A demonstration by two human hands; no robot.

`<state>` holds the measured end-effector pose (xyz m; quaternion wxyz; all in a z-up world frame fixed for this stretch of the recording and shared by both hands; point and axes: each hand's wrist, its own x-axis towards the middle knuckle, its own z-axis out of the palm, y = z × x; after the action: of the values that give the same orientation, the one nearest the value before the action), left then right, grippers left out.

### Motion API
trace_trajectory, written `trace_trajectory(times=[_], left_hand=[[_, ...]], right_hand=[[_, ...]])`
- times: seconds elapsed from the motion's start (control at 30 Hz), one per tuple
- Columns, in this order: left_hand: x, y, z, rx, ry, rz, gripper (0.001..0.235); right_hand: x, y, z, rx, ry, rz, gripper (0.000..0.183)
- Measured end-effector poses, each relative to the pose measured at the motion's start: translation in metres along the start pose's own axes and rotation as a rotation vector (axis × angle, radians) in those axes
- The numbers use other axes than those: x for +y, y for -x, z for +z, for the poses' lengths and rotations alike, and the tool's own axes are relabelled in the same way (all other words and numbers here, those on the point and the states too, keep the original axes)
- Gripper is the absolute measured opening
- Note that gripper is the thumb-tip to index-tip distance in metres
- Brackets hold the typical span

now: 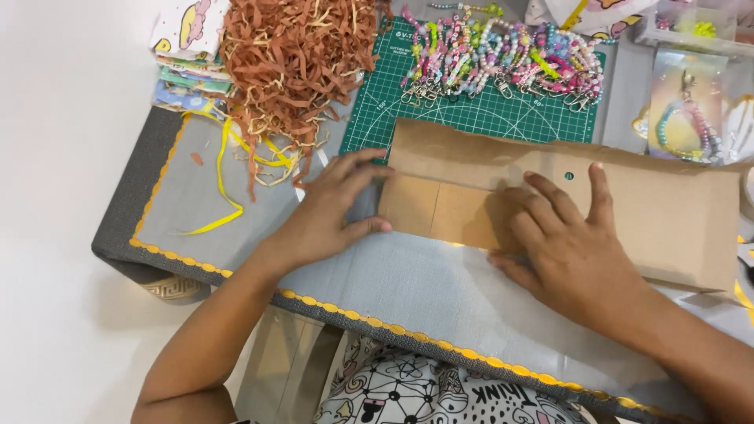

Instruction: The person folds a flat cardboard piece into a box shape by hand, aligning and tucking flaps and tabs to form the sides and bottom. The person secures the box structure by folding and interlocking the cardboard tabs without using tools.

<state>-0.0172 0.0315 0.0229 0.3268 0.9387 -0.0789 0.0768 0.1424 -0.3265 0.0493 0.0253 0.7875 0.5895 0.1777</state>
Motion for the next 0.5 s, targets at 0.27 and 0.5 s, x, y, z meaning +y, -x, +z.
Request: trace_trajectory(times=[0.27,0.5], left_hand=[[0.028,-0.066,-0.063,0.243,-0.143,0.048,0.091],[-0.005,-0.125,-0.017,0.076,-0.386,0.025,0.067]], right_hand=[[0.071,0.049,-0.062,-0.225,0.288,0.209,0.087],[0.16,0.095,0.018,-0.395,0.498,0.523,0.08]])
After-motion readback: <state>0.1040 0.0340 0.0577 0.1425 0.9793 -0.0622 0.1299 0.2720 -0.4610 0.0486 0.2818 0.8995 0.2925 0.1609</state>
